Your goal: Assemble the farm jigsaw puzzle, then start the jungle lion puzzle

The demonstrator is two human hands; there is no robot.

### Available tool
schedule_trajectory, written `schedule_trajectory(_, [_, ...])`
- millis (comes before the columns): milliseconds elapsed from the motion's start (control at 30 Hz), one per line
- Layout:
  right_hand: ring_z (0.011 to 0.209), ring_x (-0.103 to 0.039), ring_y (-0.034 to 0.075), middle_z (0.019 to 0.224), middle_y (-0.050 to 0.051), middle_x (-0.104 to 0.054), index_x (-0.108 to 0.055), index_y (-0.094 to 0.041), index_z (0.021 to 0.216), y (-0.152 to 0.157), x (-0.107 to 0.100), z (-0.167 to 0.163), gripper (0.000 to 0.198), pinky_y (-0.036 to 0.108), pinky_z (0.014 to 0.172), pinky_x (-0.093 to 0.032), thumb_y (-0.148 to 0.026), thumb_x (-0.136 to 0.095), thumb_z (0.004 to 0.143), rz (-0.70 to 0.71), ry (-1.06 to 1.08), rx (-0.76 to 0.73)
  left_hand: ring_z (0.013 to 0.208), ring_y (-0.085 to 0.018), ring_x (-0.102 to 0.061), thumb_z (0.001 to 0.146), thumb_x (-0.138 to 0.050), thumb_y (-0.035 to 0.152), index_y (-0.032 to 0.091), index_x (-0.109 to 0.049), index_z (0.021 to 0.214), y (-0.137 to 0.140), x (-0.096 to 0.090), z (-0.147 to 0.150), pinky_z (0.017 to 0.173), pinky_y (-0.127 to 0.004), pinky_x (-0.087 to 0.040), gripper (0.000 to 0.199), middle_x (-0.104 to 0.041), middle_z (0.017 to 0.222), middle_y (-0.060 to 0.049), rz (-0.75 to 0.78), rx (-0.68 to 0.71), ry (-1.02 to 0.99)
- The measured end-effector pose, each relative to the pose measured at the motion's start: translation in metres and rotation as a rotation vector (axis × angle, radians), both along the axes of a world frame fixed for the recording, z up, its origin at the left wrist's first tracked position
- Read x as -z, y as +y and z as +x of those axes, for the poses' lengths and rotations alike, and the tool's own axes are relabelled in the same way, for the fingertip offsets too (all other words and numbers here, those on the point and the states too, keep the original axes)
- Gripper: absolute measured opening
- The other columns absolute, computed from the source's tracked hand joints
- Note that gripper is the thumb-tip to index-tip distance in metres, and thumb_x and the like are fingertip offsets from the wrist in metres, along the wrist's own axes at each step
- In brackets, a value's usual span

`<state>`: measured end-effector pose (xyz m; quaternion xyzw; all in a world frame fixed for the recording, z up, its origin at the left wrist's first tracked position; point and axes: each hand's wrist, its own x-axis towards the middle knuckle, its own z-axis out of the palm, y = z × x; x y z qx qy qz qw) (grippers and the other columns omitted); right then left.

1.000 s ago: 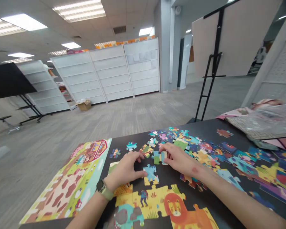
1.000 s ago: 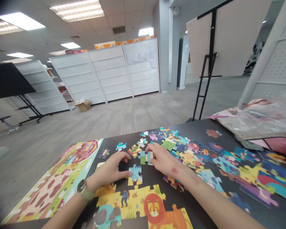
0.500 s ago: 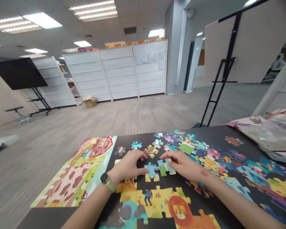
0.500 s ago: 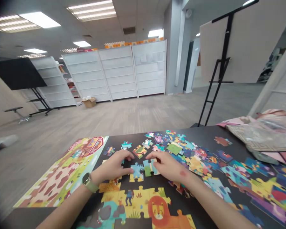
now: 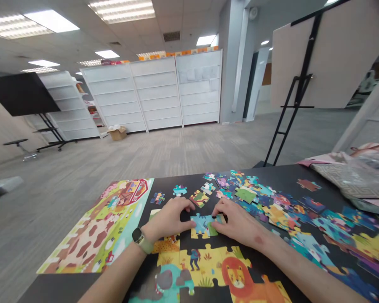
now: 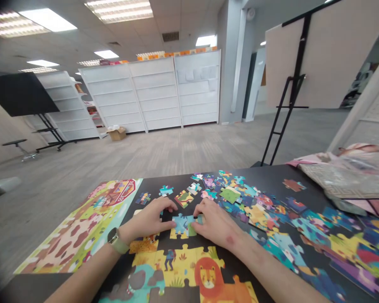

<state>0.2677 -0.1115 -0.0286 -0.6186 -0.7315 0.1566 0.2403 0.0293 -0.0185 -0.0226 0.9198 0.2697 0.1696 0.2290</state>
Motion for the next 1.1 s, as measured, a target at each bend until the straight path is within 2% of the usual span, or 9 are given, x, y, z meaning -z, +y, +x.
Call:
schedule_trajectory(167, [0.09,-0.061,0.023,0.091,0.005,-0.064,-0.067,-0.02,0.086,-0.001,-0.002,-0.002,0.01,0.033,0.079,-0.044,-0.028,-0.066,0.08,-0.041,-0.033,0.01,0.096,-0.022,-0.061,0.079,-0.08,0.027,0.023,-0.065,0.105,-0.001,0.0,0.0,0.087,-0.034,-0.047,0.03,-0.065,0.101,-0.002,0.006,0.004,0.004])
schedule_trajectory(333, [0.091,-0.061,0.022,0.096,0.006,-0.065,-0.069,-0.02,0.104,-0.001,0.0,0.0,0.025,0.033,0.081,-0.044,-0.029,-0.069,0.081,-0.072,0.002,0.0,0.096,-0.023,-0.06,0.08,-0.078,0.028,0.023,-0.066,0.101,0.0,0.001,0.001,0.089,-0.036,-0.046,0.025,-0.065,0.1,-0.003,0.015,0.005,0.017])
schedule_trajectory(400, [0.089,-0.06,0.022,0.094,0.005,-0.065,-0.071,-0.021,0.101,0.0,0.001,0.003,0.022,0.032,0.078,-0.043,-0.029,-0.07,0.08,-0.096,0.047,-0.017,0.096,-0.024,-0.059,0.081,-0.077,0.029,0.023,-0.067,0.097,0.0,0.002,0.001,0.09,-0.037,-0.045,0.02,-0.065,0.099,-0.003,0.014,0.002,0.024])
schedule_trajectory(500, [0.075,-0.057,0.018,0.081,0.002,-0.063,-0.072,-0.02,0.086,0.003,0.0,0.009,0.011,0.028,0.067,-0.041,-0.027,-0.066,0.08,-0.165,0.211,-0.051,0.095,-0.024,-0.059,0.082,-0.076,0.03,0.023,-0.066,0.09,-0.001,0.001,0.002,0.087,-0.036,-0.045,0.015,-0.064,0.095,-0.002,0.0,-0.002,0.034])
schedule_trajectory(567, [0.067,-0.053,0.016,0.073,0.0,-0.061,-0.07,-0.019,0.083,0.007,-0.001,0.013,0.014,0.026,0.061,-0.04,-0.031,-0.062,0.083,-0.196,0.38,-0.071,0.094,-0.023,-0.059,0.082,-0.077,0.031,0.023,-0.066,0.089,-0.003,0.0,0.004,0.086,-0.035,-0.045,0.015,-0.065,0.095,-0.002,-0.016,0.002,0.033])
schedule_trajectory(667, [0.062,-0.05,0.014,0.07,-0.001,-0.058,-0.067,-0.019,0.083,0.012,-0.002,0.017,0.023,0.025,0.057,-0.039,-0.04,-0.059,0.086,-0.136,0.543,-0.047,0.094,-0.023,-0.058,0.081,-0.078,0.032,0.023,-0.065,0.089,-0.01,-0.001,0.008,0.086,-0.035,-0.044,0.018,-0.065,0.096,-0.001,-0.043,0.018,0.014])
schedule_trajectory(833, [0.057,-0.052,0.013,0.067,-0.003,-0.056,-0.069,-0.018,0.09,0.019,0.004,0.014,0.032,0.028,0.062,-0.045,-0.049,-0.059,0.085,-0.121,0.64,-0.011,0.089,-0.022,-0.057,0.083,-0.074,0.027,0.023,-0.058,0.092,-0.022,0.002,0.021,0.082,-0.034,-0.042,0.019,-0.063,0.093,-0.001,-0.101,-0.04,-0.081])
schedule_trajectory(967, [0.061,-0.056,0.015,0.075,0.0,-0.062,-0.071,-0.017,0.1,0.022,0.011,0.009,0.035,0.03,0.065,-0.047,-0.047,-0.06,0.085,-0.134,0.683,-0.034,0.083,-0.018,-0.057,0.089,-0.064,0.024,0.023,-0.05,0.095,-0.024,0.007,0.026,0.075,-0.029,-0.043,0.016,-0.062,0.091,0.001,-0.192,-0.096,-0.199])
schedule_trajectory(1100, [0.066,-0.06,0.016,0.083,0.002,-0.067,-0.073,-0.019,0.107,0.022,0.014,0.006,0.035,0.032,0.069,-0.05,-0.044,-0.06,0.086,-0.141,0.707,-0.076,0.076,-0.015,-0.053,0.089,-0.061,0.026,0.023,-0.048,0.096,-0.021,0.01,0.027,0.069,-0.026,-0.041,0.015,-0.058,0.087,0.002,-0.272,-0.114,-0.297])
